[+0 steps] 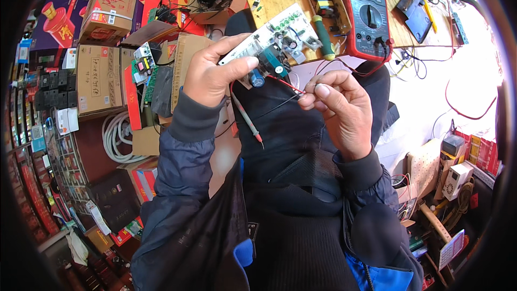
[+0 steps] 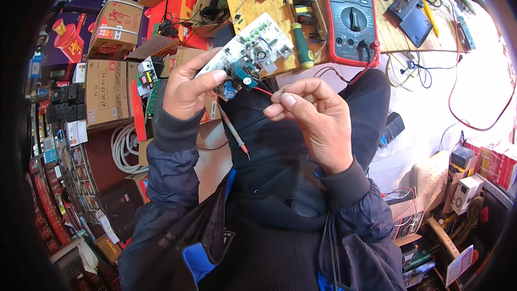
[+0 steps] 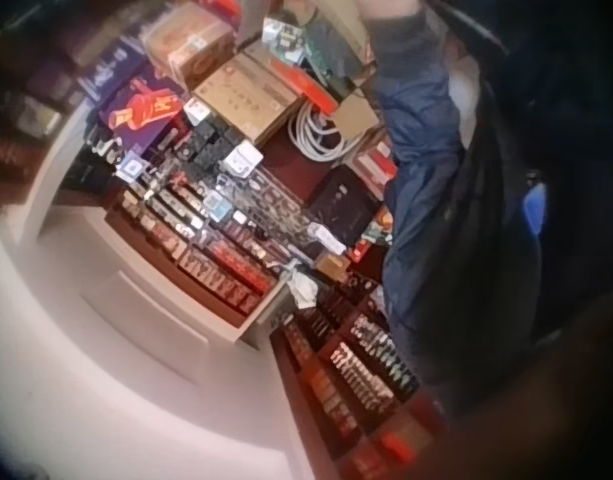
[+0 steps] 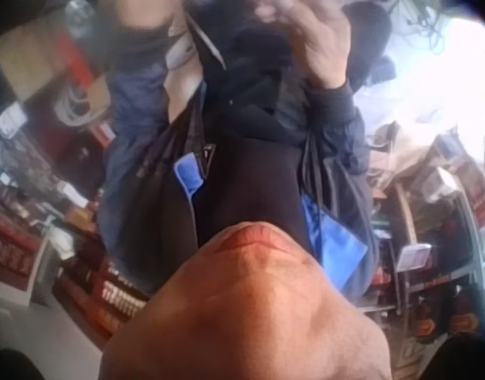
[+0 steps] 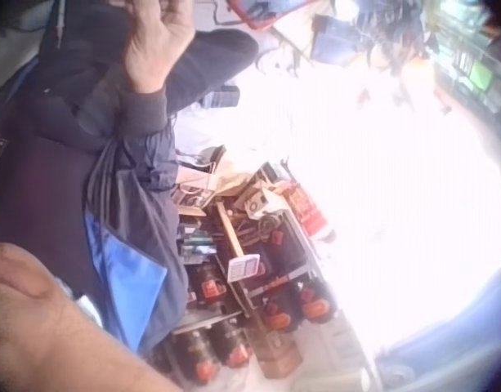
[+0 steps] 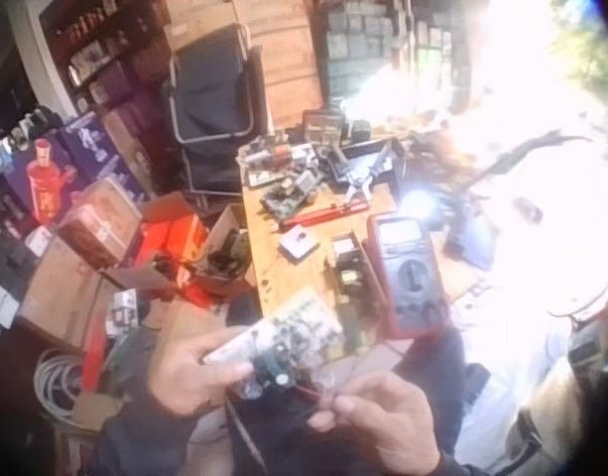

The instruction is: The person holds a green circuit board and uses a soldering iron to reflow or attach a small component. They then use a multimeter to test continuity or resistance at several points on the board. The board is flipped and inspected visually between steps.

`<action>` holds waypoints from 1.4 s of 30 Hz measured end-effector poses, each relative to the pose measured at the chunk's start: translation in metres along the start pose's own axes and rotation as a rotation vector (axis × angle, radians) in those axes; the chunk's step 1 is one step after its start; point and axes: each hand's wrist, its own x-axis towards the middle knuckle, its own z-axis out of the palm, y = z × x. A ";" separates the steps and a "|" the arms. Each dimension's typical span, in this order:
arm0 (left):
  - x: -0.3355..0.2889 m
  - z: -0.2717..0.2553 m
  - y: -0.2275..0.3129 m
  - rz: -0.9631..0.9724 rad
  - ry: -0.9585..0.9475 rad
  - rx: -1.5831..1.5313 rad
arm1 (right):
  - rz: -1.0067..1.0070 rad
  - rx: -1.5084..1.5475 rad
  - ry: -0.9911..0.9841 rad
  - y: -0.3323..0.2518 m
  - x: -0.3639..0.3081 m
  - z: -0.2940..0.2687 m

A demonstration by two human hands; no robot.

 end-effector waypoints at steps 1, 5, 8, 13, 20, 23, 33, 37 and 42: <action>0.002 -0.003 -0.001 -0.063 -0.035 -0.150 | -0.003 -0.010 -0.005 0.000 0.000 0.001; 0.004 -0.009 0.001 -0.160 -0.124 -0.302 | -0.009 -0.015 0.012 -0.003 -0.002 0.003; 0.004 -0.007 0.003 -0.171 -0.144 -0.325 | -0.035 -0.079 0.018 -0.007 -0.004 0.004; 0.004 -0.004 0.010 -0.176 -0.191 -0.283 | -0.094 -0.145 0.022 -0.016 -0.003 0.005; -0.009 0.012 0.022 0.146 -0.075 0.308 | -0.268 -0.250 0.006 -0.028 0.012 0.011; -0.014 0.018 0.021 0.435 -0.018 0.661 | -0.381 -0.402 0.036 -0.035 0.019 0.016; 0.014 0.004 -0.041 1.048 0.130 0.912 | -0.364 -0.726 -0.117 -0.031 0.038 0.018; 0.018 0.001 -0.055 1.062 0.179 0.951 | -0.362 -0.802 -0.091 -0.020 0.039 0.015; 0.023 0.001 -0.062 1.077 0.177 0.958 | -0.341 -0.833 -0.049 -0.014 0.040 0.011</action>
